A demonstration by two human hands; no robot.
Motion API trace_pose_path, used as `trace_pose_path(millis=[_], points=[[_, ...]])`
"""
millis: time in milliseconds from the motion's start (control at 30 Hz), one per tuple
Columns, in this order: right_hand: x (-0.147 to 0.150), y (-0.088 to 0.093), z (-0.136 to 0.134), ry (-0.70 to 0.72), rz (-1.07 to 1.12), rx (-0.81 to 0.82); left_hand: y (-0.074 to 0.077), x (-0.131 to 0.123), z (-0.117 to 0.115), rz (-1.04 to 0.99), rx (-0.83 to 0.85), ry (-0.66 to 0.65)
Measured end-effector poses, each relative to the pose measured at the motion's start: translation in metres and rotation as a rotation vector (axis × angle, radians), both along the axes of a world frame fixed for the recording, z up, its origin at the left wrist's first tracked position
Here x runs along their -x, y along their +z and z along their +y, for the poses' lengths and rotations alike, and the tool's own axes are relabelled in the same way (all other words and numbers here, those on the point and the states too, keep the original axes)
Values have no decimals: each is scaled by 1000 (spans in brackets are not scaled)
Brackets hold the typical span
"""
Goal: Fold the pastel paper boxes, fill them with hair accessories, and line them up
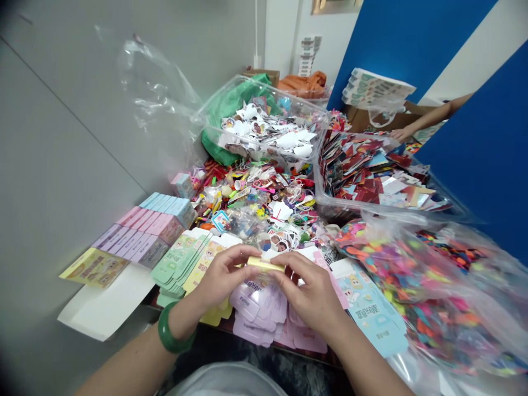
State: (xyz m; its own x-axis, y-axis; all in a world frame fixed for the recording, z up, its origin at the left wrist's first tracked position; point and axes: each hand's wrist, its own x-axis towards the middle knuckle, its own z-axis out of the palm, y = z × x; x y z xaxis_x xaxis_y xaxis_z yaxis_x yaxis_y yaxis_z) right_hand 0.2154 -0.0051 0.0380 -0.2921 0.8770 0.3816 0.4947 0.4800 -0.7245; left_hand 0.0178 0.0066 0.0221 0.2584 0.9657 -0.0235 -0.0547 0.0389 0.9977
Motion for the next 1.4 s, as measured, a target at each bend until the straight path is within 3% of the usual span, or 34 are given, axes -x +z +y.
trace_pose_path(millis=[200, 733, 900, 1200, 1400], points=[[1, 0, 1, 36, 40, 24, -2, 0, 3, -3, -114, 19], [-1, -8, 8, -7, 106, -51, 4, -8, 7, 115, -143, 72], [-6, -15, 6, -5, 56, -142, -4, -3, 7, 151, -344, 29], [-18, -28, -1, 131, -253, -623, -30, 10, -3, 308, -874, 25], [-14, -23, -1, 131, -315, -575, -30, 9, 2, 414, -930, 17]])
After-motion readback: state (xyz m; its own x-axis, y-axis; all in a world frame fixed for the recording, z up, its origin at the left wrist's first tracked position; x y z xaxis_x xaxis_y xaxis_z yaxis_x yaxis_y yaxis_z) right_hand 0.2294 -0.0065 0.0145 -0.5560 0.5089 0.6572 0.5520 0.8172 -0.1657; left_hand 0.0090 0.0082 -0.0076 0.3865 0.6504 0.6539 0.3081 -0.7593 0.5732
